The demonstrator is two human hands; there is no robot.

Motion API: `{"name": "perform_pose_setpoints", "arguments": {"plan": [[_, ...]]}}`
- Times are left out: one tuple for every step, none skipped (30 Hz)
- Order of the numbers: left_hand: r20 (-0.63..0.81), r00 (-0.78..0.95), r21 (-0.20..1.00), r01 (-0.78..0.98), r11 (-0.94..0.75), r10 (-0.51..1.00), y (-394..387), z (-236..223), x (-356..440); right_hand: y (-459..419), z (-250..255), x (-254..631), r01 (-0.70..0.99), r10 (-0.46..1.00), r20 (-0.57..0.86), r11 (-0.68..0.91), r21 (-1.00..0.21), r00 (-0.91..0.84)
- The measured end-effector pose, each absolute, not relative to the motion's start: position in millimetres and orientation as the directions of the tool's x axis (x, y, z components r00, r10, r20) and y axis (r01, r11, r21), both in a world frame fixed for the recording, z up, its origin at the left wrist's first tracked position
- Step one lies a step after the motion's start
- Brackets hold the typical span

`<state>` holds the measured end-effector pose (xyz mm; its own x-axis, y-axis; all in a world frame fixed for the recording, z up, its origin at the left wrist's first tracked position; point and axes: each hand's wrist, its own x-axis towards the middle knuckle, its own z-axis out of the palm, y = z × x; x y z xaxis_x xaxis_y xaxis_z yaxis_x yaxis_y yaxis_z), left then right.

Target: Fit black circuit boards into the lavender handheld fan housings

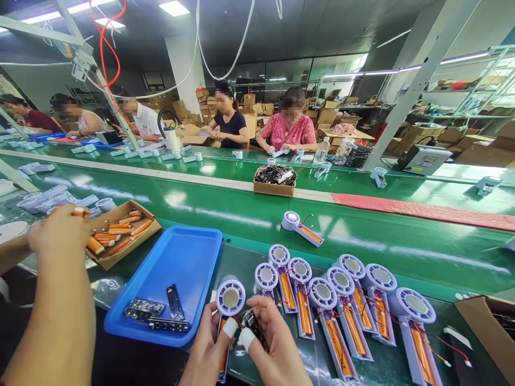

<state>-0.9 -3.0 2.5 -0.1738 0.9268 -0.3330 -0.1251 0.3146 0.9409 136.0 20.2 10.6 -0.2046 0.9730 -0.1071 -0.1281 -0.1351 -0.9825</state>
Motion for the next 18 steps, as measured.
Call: {"name": "perform_pose_setpoints", "arguments": {"plan": [[-0.338,-0.193,0.94,-0.124,0.319,0.921,-3,3,-2,21,9,138,-0.02,0.982,-0.103,-0.107,-0.994,-0.158],[-0.339,-0.208,0.94,-0.122,0.319,0.917,-2,3,-2,22,6,141,0.104,0.989,-0.085,-0.073,-0.992,-0.118],[-0.337,-0.22,0.941,-0.116,0.318,0.916,-2,4,-2,23,4,145,0.236,0.994,-0.05,-0.026,-0.971,-0.097],[-0.328,-0.228,0.944,-0.111,0.31,0.917,-2,4,-2,24,1,150,0.366,0.994,-0.009,0.032,-0.93,-0.108],[-0.314,-0.234,0.949,-0.111,0.296,0.92,-2,5,-2,25,-2,155,0.482,0.989,0.025,0.095,-0.871,-0.149],[-0.301,-0.24,0.953,-0.116,0.281,0.923,-2,6,-2,26,-4,161,0.575,0.976,0.04,0.158,-0.803,-0.212],[-0.295,-0.247,0.955,-0.119,0.273,0.923,-2,6,-1,26,-7,166,0.641,0.957,0.033,0.219,-0.736,-0.289],[-0.299,-0.255,0.953,-0.12,0.277,0.92,-3,7,-1,26,-9,169,0.676,0.929,0.01,0.276,-0.683,-0.37],[-0.315,-0.259,0.949,-0.118,0.293,0.913,-3,8,-1,25,-10,171,0.681,0.891,-0.02,0.332,-0.652,-0.454],[-0.332,-0.256,0.943,-0.11,0.314,0.908,-3,9,-1,25,-12,171,0.66,0.844,-0.043,0.385,-0.646,-0.534],[-0.348,-0.246,0.938,-0.101,0.333,0.905,-3,10,-1,24,-13,168,0.62,0.796,-0.051,0.427,-0.658,-0.603],[-0.359,-0.23,0.933,-0.098,0.346,0.905,-2,10,-2,22,-13,165,0.572,0.757,-0.042,0.455,-0.683,-0.653],[-0.369,-0.207,0.929,-0.109,0.354,0.906,-2,10,-3,21,-13,160,0.524,0.734,-0.021,0.464,-0.714,-0.678],[-0.377,-0.181,0.924,-0.135,0.357,0.908,-2,10,-5,20,-12,154,0.481,0.731,0.003,0.452,-0.751,-0.682],[-0.386,-0.153,0.916,-0.181,0.358,0.91,-1,9,-6,19,-10,149,0.441,0.741,0.019,0.419,-0.794,-0.671],[-0.397,-0.117,0.898,-0.253,0.36,0.91,-1,7,-7,18,-8,145,0.4,0.755,0.018,0.367,-0.839,-0.656],[-0.408,-0.078,0.87,-0.335,0.362,0.91,1,5,-8,17,-5,141,0.36,0.767,-0.004,0.296,-0.885,-0.641],[-0.411,-0.041,0.837,-0.414,0.359,0.911,2,3,-9,15,-2,139,0.318,0.783,-0.041,0.204,-0.926,-0.621]]}}
